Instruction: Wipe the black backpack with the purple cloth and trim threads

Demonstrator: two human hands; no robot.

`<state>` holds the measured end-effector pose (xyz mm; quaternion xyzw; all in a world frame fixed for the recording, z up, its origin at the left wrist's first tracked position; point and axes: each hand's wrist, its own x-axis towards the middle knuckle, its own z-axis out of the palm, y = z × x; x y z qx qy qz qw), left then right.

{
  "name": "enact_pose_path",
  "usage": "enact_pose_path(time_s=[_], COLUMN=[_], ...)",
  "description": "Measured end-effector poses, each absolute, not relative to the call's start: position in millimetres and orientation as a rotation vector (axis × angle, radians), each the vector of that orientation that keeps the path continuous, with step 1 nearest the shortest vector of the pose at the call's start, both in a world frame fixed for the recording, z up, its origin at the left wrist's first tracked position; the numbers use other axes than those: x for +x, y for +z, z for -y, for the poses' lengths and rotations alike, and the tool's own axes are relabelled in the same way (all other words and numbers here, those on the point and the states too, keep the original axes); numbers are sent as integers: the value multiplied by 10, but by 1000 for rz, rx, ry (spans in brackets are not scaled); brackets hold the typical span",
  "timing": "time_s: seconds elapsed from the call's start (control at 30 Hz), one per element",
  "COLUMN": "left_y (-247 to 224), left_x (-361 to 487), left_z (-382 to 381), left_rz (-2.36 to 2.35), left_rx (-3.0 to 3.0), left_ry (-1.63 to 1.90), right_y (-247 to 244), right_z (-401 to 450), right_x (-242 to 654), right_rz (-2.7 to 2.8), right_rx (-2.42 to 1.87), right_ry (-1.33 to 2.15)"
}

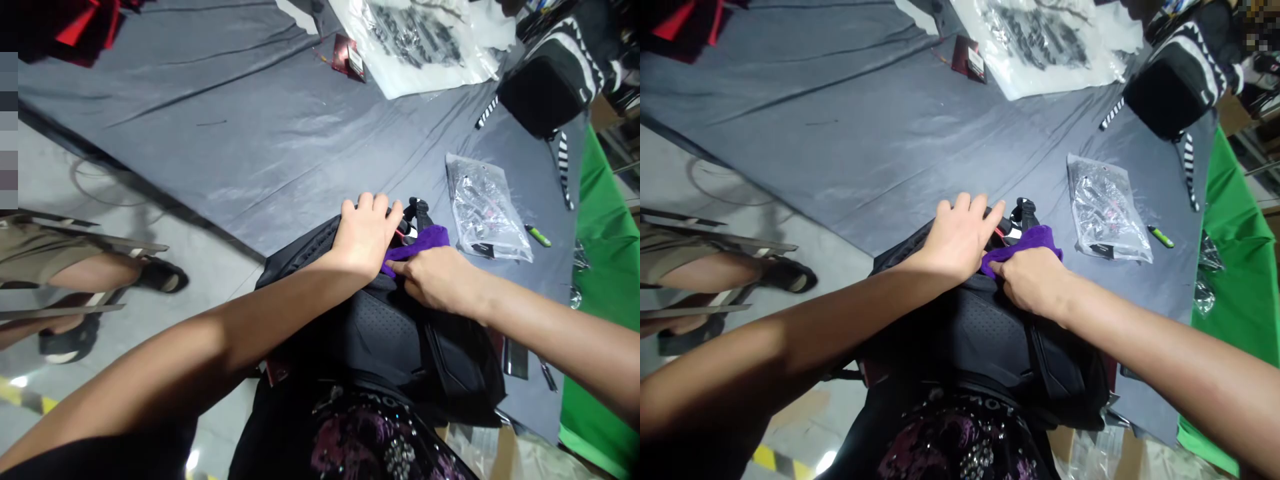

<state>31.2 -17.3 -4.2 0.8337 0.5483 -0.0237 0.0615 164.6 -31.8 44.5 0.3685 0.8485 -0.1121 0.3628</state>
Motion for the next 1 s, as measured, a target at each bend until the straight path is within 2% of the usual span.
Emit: enact_pose_path(time_s=[0.37, 0.6, 0.8, 0.93, 1.0], left_y=[-57, 106, 73, -47, -87], left_x=[327, 180, 322, 386, 380], left_z=[152, 144, 120, 101, 104], left_rz=[-1670, -1399, -1360, -1291, -1266], left_rx=[2479, 2460, 2636, 2767, 2841], left_ry=[-65, -91, -151, -76, -22], right_y=[430, 379, 318, 293, 229], right_z=[305, 359, 382, 539, 704], right_x=[1616, 1712, 1707, 1908, 2115], right_rz=[-2105, -2088, -2101, -2327, -2606], right_rx=[1061, 1133, 1154, 1222, 1423], right_ry=[-317, -335, -346, -414, -500])
